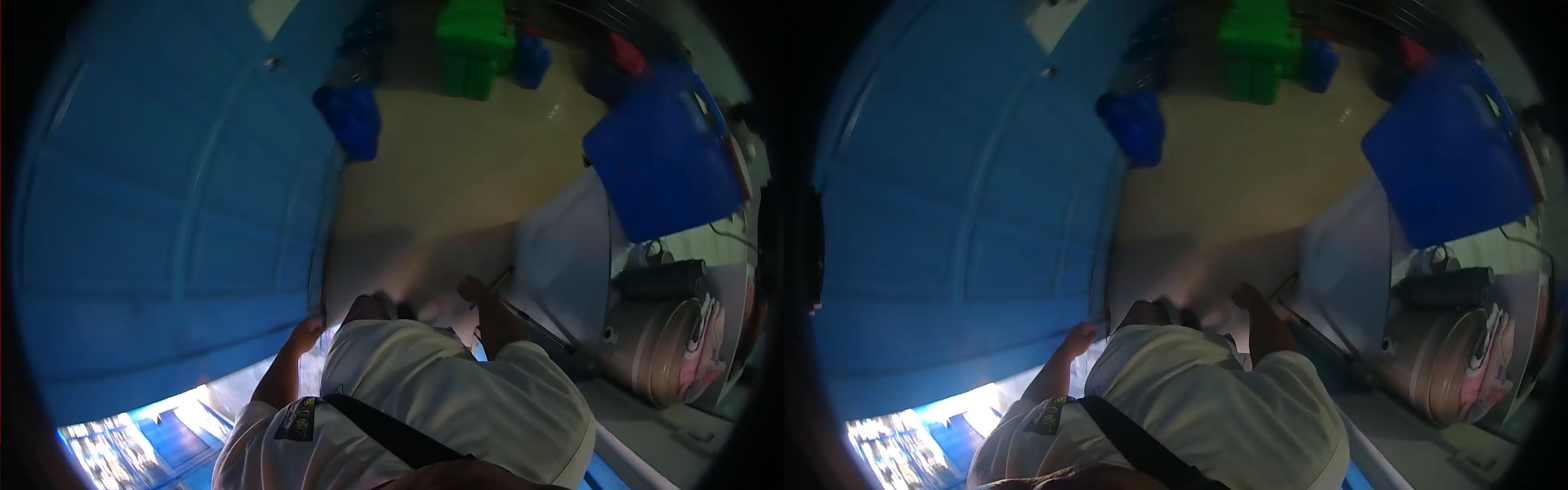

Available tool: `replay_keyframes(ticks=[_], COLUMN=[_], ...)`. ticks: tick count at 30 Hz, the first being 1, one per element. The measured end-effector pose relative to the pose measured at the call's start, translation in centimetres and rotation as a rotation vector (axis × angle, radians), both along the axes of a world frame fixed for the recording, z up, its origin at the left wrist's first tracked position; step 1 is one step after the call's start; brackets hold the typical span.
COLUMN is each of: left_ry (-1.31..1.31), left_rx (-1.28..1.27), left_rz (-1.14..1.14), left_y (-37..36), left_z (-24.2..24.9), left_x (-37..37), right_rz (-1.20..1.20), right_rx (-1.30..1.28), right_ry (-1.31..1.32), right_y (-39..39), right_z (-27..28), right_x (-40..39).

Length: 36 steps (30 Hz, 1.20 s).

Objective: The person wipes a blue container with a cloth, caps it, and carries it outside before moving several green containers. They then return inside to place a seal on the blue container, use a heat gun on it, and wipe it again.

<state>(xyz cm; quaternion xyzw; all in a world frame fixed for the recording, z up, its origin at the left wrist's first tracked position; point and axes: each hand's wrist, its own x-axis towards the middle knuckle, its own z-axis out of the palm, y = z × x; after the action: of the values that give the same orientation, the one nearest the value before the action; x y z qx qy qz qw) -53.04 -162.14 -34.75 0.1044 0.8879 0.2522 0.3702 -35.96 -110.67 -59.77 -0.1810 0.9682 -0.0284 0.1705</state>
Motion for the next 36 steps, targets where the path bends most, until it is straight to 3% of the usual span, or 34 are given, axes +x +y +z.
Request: replay_keyframes(ticks=[2, 3, 5, 6, 8, 9, 11, 13, 14, 15, 16, 17, 18, 19, 20, 21, 22, 23, 25, 26, 27, 28, 29, 30, 32, 34, 35, 36], left_ry=[-0.033, -0.096, -0.096, -0.036, -0.341, -0.335, -0.185, -0.079, -0.085, -0.376, -0.025, -0.173, -0.055, -0.127, 0.015, 0.065, 0.191, 0.086, 0.124, 0.165, 0.161, 0.142, 0.125, 0.126, 0.053, -0.1, -0.218, -0.344], left_rx=[-0.029, -0.098, -0.146, -0.107, -0.259, -0.26, 0.021, -0.078, -0.087, -0.218, -0.411, -0.444, -0.35, -0.031, -0.189, -0.021, 0.031, 0.187, 0.273, 0.308, 0.304, 0.336, 0.366, 0.365, 0.349, -0.013, -0.016, -0.031], left_rz=[-0.155, -0.229, -0.369, -0.43, -0.347, -0.382, -0.588, -0.83, -0.825, -0.544, -0.824, -0.745, -0.739, -0.715, -0.783, -0.519, -0.681, -0.558, -0.609, -0.65, -0.641, -0.669, -0.697, -0.685, -0.73, -0.698, -0.688, -0.676], left_y=[0.1, 0.8, 1.1, 1.6, 4.2, -0.6, 8.2, 12.1, 14.0, 16.6, 23.0, 27.4, 31.9, 36.5, 43.2, 49.1, 55.3, 60.4, 69.9, 73.5, 76.5, 79.2, 81.0, 82.1, 82.7, 82.8, 82.7, 81.7], left_z=[-1.1, -1.5, -3.5, -4.7, -3.9, -5.2, -6.1, -7.0, -6.2, -8.9, -8.8, -9.1, -10.5, -13.0, -9.7, -8.1, -7.2, -5.0, -3.0, -1.7, -0.2, 1.4, 1.9, 0.0, -2.7, -2.1, -3.4, -5.0], left_x=[-4.8, -7.4, -11.2, -13.5, -18.3, -20.1, -26.2, -31.5, -33.9, -37.5, -40.1, -44.2, -47.5, -51.4, -53.0, -53.8, -55.7, -56.3, -58.4, -58.6, -58.4, -58.0, -57.8, -58.4, -59.3, -59.6, -60.7, -61.8], right_rz=[-0.498, -0.574, -1.055, -1.108, -1.163, -1.187, -1.223, -1.368, -1.436, -1.552, -1.671, -1.768, -1.867, -1.965, -2.061, -2.072, -2.089, -2.1, -2.002, -1.918, -1.795, -1.692, -1.872, -2.037, -1.964, -1.968, -1.63, -1.963], right_rx=[-0.313, -0.305, -0.51, -0.51, -0.409, -0.41, -0.422, -0.48, -0.509, -0.545, -0.583, -0.627, -0.672, -0.652, -0.626, -0.633, -0.616, -0.596, -0.631, -0.686, -0.531, -0.756, -0.789, -0.838, -0.853, -0.886, -0.623, -0.539], right_ry=[-0.043, -0.033, -0.287, -0.272, -0.503, -0.49, -0.475, -0.397, -0.358, -0.377, -0.397, -0.319, -0.239, -0.175, -0.109, -0.125, -0.248, -0.367, -0.5, -0.55, -0.511, -0.502, -0.749, -0.62, -0.546, -0.579, -0.407, -0.176], right_y=[1.8, 2.6, 4.5, 6.1, 8.3, 9.4, 11.6, 13.7, 14.7, 15.8, 16.6, 17.5, 18.0, 17.9, 18.0, 17.9, 17.6, 17.4, 17.4, 17.5, 16.5, 17.0, 20.4, 21.8, 27.1, 33.6, 37.1, 40.1], right_z=[1.4, 2.5, 4.5, 5.1, 5.9, 6.4, 7.0, 8.0, 8.7, 9.9, 10.6, 10.5, 10.2, 11.5, 12.7, 12.7, 12.2, 11.8, 13.1, 10.5, 4.5, 1.1, 6.2, 5.9, 5.8, 6.8, 5.4, 6.5], right_x=[-1.8, -2.6, -3.9, -4.6, -6.1, -6.6, -7.3, -6.8, -6.0, -6.0, -5.9, -5.3, -4.9, -5.1, -5.2, -5.2, -4.9, -4.8, -6.3, -6.1, -4.9, -4.5, -8.9, -10.5, -14.4, -19.3, -20.7, -23.2])
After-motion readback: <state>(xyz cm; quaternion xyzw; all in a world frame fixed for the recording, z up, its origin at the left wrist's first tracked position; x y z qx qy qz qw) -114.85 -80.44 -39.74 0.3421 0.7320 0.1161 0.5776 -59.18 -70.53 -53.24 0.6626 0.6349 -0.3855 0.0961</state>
